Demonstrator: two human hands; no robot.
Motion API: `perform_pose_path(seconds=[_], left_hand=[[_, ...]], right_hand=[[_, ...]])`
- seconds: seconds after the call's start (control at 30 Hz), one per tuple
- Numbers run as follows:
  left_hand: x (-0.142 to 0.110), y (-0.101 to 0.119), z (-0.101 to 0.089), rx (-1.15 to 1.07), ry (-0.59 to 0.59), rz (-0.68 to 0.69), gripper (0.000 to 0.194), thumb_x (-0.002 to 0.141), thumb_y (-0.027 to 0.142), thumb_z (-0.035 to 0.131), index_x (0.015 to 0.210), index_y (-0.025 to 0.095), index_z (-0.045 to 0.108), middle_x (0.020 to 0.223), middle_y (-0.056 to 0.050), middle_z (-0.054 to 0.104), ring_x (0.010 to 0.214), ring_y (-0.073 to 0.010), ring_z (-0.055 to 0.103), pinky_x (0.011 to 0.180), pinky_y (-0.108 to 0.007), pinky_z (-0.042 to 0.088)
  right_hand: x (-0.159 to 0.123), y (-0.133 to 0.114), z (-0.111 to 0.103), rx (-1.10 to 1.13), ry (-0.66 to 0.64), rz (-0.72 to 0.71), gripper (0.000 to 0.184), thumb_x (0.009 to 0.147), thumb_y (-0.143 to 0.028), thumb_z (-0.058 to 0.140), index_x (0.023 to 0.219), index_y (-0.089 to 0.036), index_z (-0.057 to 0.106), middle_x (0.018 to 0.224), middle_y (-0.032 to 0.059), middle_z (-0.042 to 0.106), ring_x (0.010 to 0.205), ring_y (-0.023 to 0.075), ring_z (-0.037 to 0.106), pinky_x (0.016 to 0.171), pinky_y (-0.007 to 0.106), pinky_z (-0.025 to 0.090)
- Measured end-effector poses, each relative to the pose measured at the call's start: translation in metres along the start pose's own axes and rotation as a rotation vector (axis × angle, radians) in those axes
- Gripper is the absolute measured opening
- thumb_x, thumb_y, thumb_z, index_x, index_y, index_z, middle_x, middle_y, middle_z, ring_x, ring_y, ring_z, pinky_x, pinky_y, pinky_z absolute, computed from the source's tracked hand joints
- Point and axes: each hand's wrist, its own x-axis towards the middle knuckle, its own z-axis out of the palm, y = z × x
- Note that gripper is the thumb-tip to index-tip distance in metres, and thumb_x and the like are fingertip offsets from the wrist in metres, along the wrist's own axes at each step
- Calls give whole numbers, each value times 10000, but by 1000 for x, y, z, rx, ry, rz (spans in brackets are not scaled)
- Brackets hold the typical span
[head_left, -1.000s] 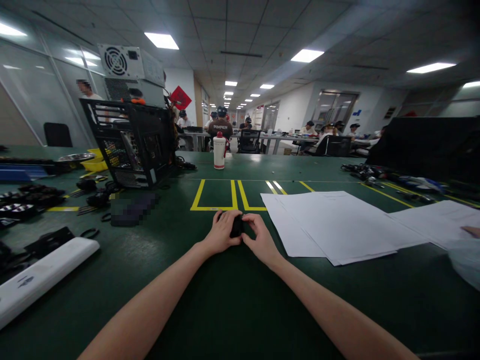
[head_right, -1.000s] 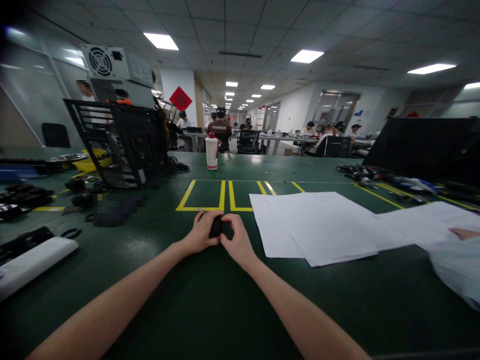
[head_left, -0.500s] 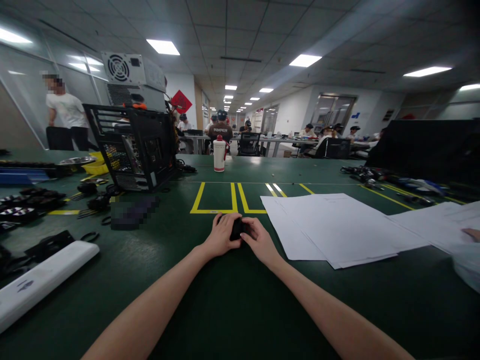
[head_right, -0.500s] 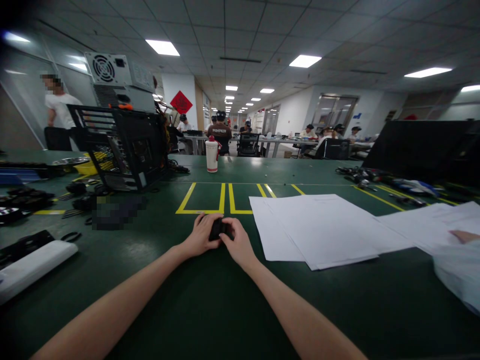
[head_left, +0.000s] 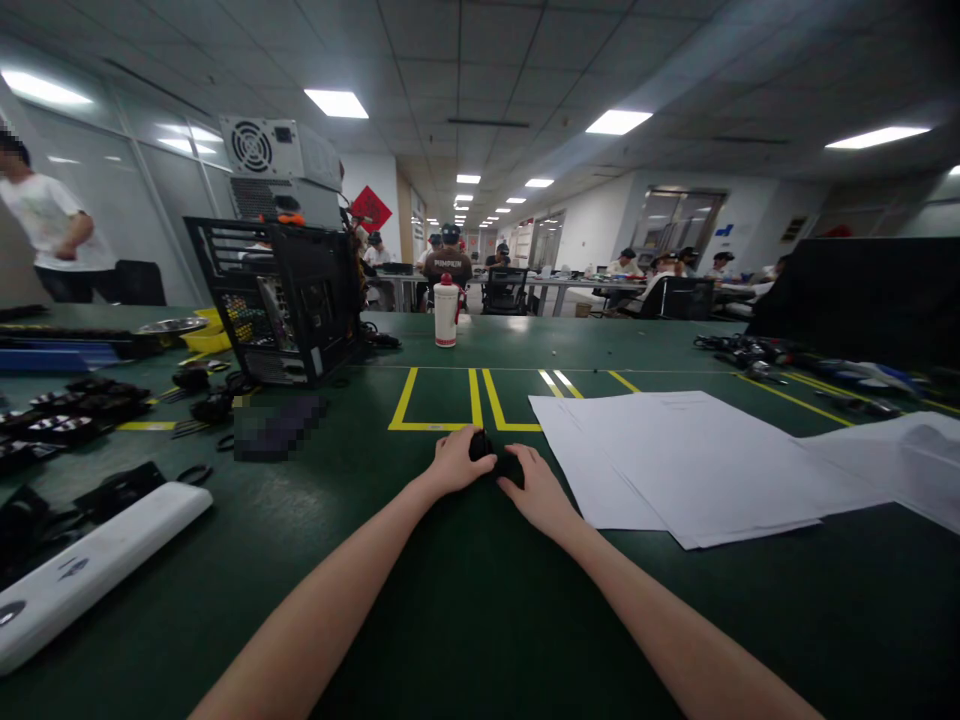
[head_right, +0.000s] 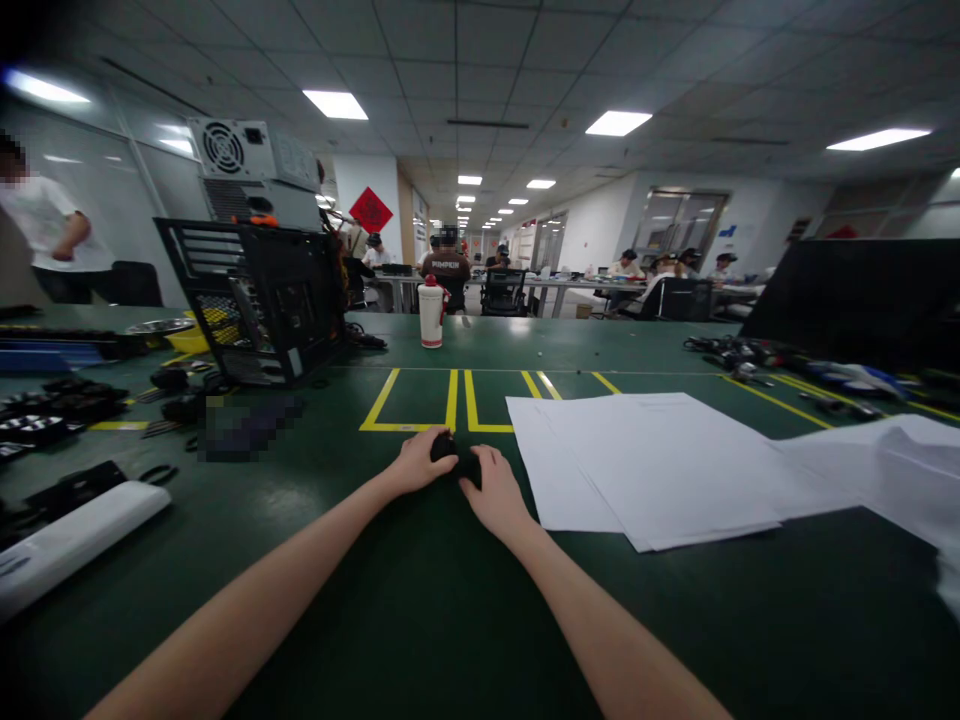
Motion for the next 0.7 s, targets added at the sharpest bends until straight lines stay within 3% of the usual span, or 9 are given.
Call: perform_pose_path(seconds=[0.1, 0.23, 0.4, 0.5, 0.6, 0.7], left_hand=[[9, -4, 4, -91, -58, -52, 501, 725, 480, 460, 1132, 200, 374, 1097, -70, 503, 973, -225, 497, 812, -336, 389], [17, -1, 9, -122, -33, -48, 591, 723, 451, 484, 1221, 232, 254, 1189, -61, 442, 1017, -219, 479, 817, -320, 396], [24, 6, 15, -31, 3, -55, 670, 658, 536, 525, 1189, 207, 284, 1159, -80, 461, 1022, -248, 472, 840, -349, 375], [27, 8, 16, 47, 14, -52, 627, 645, 497, 554, 1139, 183, 326, 1110, -89, 484, 982, -242, 492, 802, -334, 390], [29, 13, 12, 126, -38, 33, 572, 653, 447, 556, 1107, 171, 344, 1069, -90, 495, 915, -224, 516, 735, -308, 411], [30, 26, 3, 246, -176, 256, 581, 603, 419, 601, 1075, 167, 373, 1041, -86, 503, 880, -227, 520, 693, -296, 415]], right_hand=[[2, 0, -2, -68, -16, -18, 373, 757, -264, 446, 1122, -189, 428, 1142, 73, 479, 1077, 219, 440, 913, 365, 363], [10, 5, 0, -155, 14, 6, 358, 762, -253, 436, 1105, -149, 443, 1123, 99, 495, 1069, 238, 444, 921, 375, 344], [17, 18, 0, -164, 15, 39, 400, 755, -277, 453, 1131, -147, 411, 1150, 111, 473, 1088, 251, 431, 919, 395, 342], [17, 23, -5, -124, 2, 37, 438, 738, -262, 481, 1152, -167, 375, 1163, 102, 454, 1084, 240, 443, 917, 394, 347], [16, 23, -13, -68, -16, 50, 484, 721, -241, 506, 1172, -186, 339, 1174, 108, 425, 1048, 232, 479, 882, 388, 379], [16, 23, -21, -25, -51, 47, 557, 679, -216, 556, 1181, -199, 313, 1180, 114, 404, 988, 227, 521, 856, 386, 399]])
